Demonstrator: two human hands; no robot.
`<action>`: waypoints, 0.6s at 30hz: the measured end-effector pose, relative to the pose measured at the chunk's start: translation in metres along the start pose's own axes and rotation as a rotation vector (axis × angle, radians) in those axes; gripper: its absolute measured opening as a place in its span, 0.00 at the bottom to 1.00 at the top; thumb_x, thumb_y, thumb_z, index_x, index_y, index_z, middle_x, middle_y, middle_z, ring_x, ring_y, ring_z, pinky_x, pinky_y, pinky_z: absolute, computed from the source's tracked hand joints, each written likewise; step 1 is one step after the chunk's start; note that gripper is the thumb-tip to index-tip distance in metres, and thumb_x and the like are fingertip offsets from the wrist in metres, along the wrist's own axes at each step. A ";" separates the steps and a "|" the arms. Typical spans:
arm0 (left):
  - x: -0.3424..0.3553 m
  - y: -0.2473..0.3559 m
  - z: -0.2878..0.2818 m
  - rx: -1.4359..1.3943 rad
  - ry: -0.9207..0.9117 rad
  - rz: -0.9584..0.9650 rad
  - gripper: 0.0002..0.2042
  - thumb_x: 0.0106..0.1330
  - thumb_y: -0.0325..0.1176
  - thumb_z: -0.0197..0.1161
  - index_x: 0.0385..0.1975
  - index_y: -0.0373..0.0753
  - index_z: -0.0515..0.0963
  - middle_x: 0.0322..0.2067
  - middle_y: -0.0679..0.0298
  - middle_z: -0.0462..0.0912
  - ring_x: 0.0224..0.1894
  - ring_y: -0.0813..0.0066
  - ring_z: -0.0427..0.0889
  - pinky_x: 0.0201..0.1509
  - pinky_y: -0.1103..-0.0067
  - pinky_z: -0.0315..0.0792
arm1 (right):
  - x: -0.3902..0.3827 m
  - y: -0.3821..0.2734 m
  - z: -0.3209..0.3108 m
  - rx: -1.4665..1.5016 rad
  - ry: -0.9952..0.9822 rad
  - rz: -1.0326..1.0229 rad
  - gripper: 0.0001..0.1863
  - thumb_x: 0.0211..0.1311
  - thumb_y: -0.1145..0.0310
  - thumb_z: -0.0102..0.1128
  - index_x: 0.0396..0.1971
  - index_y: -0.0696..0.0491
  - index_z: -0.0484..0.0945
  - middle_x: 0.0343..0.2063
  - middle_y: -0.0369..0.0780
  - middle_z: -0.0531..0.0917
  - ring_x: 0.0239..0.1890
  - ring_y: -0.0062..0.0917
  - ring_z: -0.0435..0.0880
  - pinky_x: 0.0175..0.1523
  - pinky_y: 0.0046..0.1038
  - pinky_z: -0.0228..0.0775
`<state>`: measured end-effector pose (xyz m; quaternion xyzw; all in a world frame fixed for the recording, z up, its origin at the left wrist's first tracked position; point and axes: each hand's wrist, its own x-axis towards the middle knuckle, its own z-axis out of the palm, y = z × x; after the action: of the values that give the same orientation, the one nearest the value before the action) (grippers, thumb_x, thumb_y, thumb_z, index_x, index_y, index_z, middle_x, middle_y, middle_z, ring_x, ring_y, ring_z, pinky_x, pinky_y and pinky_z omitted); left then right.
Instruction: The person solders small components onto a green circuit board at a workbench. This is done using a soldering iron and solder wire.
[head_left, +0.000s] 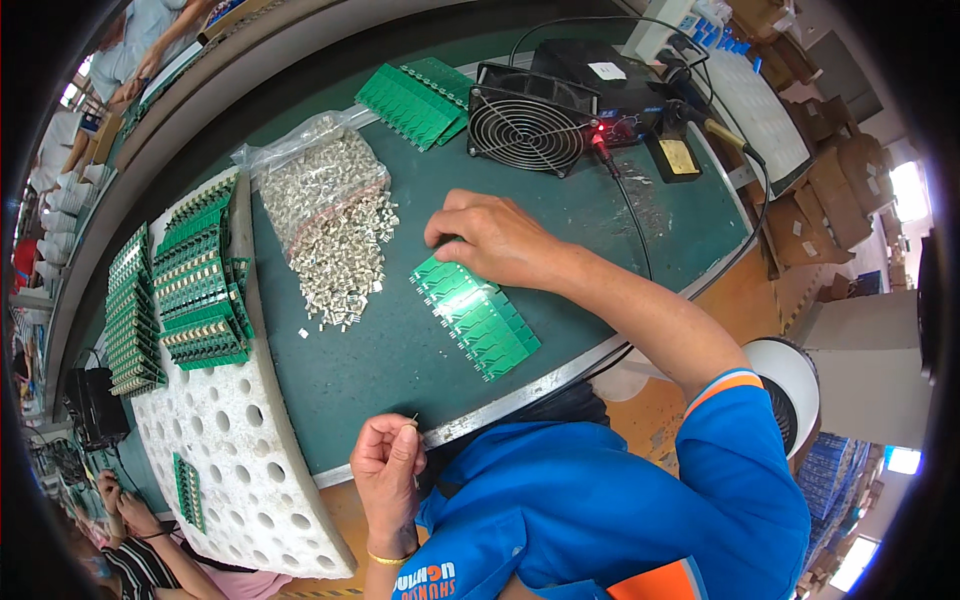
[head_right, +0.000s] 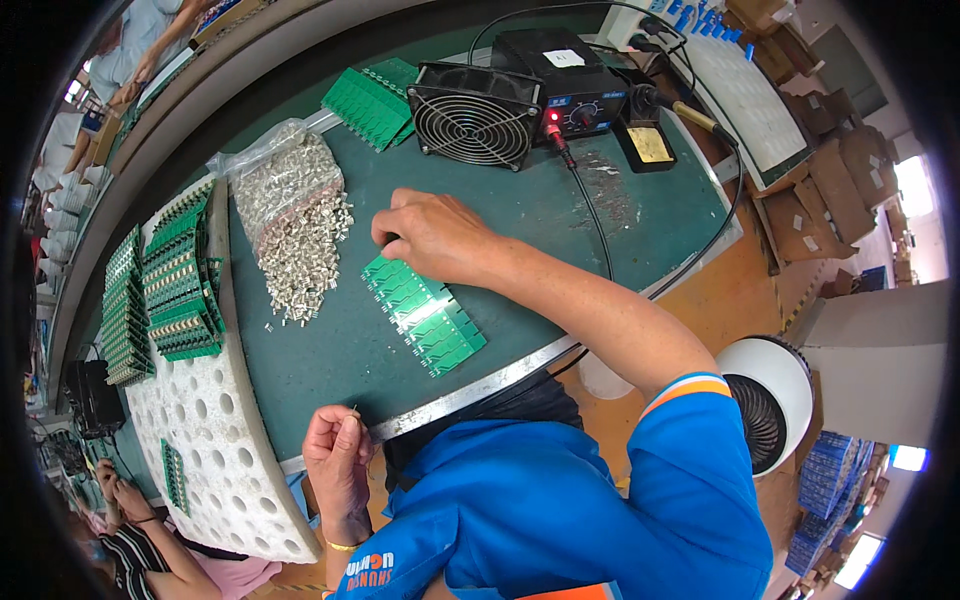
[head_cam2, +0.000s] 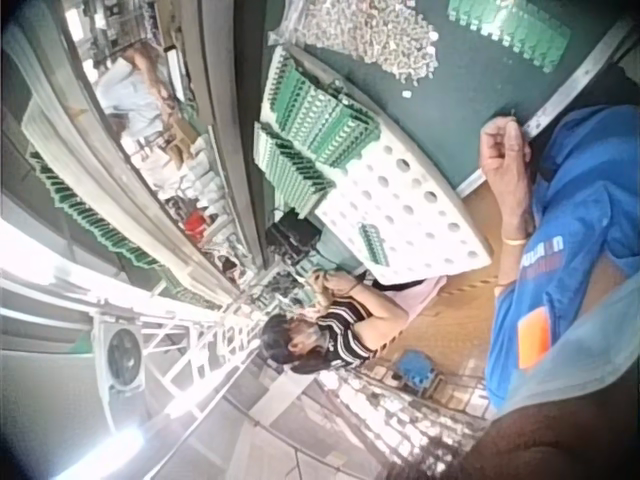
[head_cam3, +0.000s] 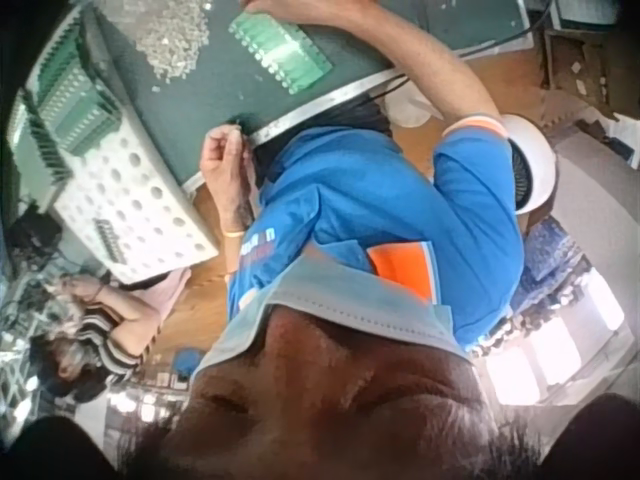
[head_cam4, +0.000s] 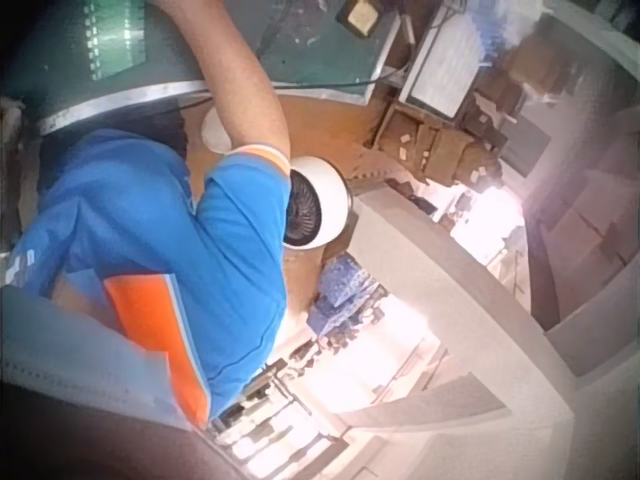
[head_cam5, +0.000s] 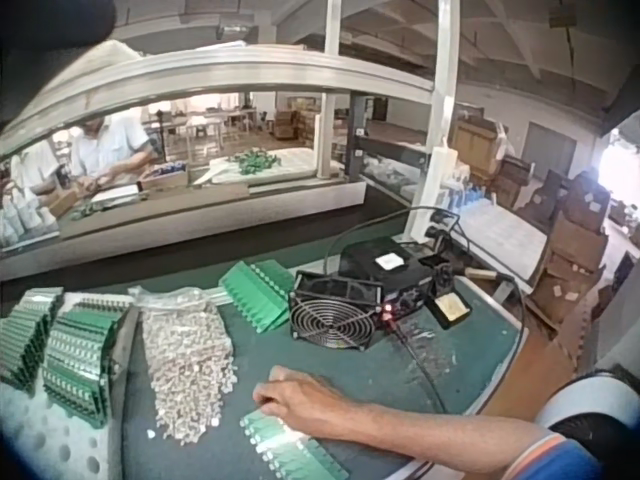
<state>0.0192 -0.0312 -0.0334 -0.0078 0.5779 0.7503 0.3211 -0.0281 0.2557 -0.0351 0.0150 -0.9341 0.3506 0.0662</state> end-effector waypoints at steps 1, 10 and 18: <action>0.002 0.001 0.002 0.009 0.015 0.006 0.05 0.66 0.29 0.61 0.33 0.35 0.74 0.21 0.71 0.73 0.19 0.88 0.66 0.22 0.89 0.61 | -0.004 -0.005 -0.004 -0.005 0.093 -0.009 0.05 0.54 0.69 0.62 0.30 0.54 0.79 0.27 0.41 0.77 0.34 0.35 0.78 0.39 0.34 0.69; 0.015 0.018 0.030 0.086 -0.056 0.055 0.04 0.65 0.27 0.62 0.34 0.35 0.75 0.23 0.77 0.73 0.23 0.93 0.64 0.25 0.92 0.58 | -0.068 -0.076 -0.010 0.584 -0.298 0.188 0.10 0.54 0.66 0.68 0.28 0.55 0.78 0.21 0.36 0.76 0.22 0.22 0.74 0.28 0.24 0.65; 0.017 0.015 0.032 0.280 -0.183 0.090 0.04 0.64 0.26 0.63 0.31 0.34 0.77 0.22 0.76 0.72 0.22 0.92 0.63 0.24 0.90 0.58 | -0.076 -0.074 -0.004 0.507 -0.167 0.001 0.08 0.56 0.69 0.63 0.25 0.57 0.76 0.19 0.38 0.75 0.20 0.23 0.72 0.26 0.27 0.63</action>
<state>0.0100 0.0023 -0.0164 0.1315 0.6449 0.6735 0.3364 0.0528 0.2012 0.0055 0.0597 -0.8187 0.5709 -0.0172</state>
